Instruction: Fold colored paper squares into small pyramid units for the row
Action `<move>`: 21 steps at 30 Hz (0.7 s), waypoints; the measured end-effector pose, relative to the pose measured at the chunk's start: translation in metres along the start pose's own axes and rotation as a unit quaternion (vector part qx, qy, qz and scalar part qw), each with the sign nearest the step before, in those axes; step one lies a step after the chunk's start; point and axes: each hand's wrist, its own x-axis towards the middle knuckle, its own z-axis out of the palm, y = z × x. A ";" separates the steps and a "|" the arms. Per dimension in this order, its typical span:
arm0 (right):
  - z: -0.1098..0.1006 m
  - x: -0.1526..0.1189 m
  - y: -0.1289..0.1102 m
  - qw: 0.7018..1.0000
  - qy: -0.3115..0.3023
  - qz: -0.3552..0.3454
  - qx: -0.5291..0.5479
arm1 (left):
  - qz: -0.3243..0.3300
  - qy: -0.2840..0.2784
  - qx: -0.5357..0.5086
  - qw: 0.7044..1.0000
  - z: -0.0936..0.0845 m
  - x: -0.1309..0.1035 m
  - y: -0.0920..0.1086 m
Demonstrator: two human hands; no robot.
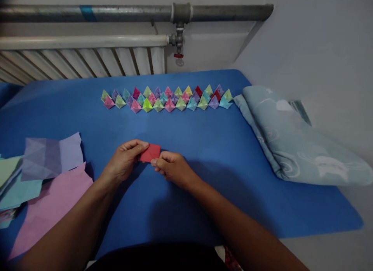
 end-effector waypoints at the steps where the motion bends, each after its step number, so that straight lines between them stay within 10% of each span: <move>1: 0.000 0.000 0.000 1.000 -0.004 0.000 -0.004 | -0.006 0.003 -0.003 1.000 -0.001 0.001 0.000; 21: -0.005 0.002 0.001 0.988 0.059 -0.116 -0.078 | -0.036 -0.093 0.213 0.972 -0.005 -0.005 0.008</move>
